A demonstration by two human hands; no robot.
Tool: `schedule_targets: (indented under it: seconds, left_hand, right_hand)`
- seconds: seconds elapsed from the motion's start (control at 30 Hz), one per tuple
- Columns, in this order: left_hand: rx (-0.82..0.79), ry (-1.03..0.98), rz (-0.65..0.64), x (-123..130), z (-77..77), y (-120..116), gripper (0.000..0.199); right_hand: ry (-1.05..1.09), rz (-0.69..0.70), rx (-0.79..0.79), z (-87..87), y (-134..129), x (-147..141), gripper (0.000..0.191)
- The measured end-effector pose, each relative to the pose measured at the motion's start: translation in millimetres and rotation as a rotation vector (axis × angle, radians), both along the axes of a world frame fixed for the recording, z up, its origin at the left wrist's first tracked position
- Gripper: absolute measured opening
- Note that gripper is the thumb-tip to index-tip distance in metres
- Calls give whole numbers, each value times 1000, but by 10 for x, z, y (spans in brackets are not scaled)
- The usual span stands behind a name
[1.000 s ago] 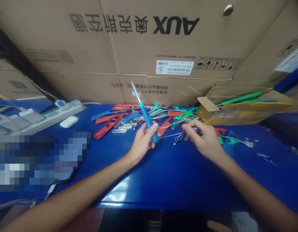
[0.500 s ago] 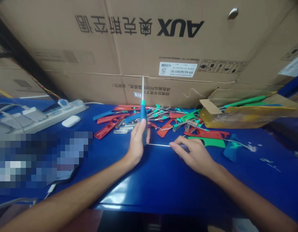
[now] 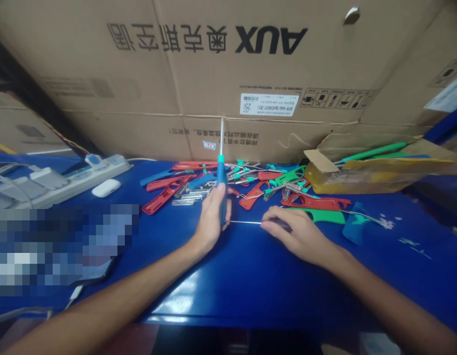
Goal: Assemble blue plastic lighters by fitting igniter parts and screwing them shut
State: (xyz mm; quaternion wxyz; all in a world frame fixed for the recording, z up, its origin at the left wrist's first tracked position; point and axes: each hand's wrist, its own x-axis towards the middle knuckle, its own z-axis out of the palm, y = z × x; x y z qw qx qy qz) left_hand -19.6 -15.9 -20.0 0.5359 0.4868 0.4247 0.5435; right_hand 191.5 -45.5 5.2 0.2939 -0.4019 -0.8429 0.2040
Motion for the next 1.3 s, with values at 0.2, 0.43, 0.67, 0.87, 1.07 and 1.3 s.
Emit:
schedule_targets:
  seconds: [0.2, 0.43, 0.67, 0.87, 1.07, 1.3]
  left_hand:
    - [-30, -43, -6, -12, -33, 36, 53]
    - [-44, -26, -38, -4, -37, 43, 58]
    - [-51, -39, -21, -10, -68, 68, 55]
    - [-33, -27, -30, -16, -75, 63, 53]
    - [6, -8, -23, 11, -19, 7, 48]
    - [-33, -19, -16, 10, -18, -7, 49]
  right_hand:
    - [82, 42, -29, 19, -12, 6, 12]
    - [61, -38, 84, -35, 51, -16, 16]
    - [161, 129, 89, -39, 68, 2, 10]
    - [186, 89, 66, -75, 118, 28, 7]
    - [42, 56, 171, -66, 100, 48, 11]
    - [40, 127, 248, -20, 64, 15, 9]
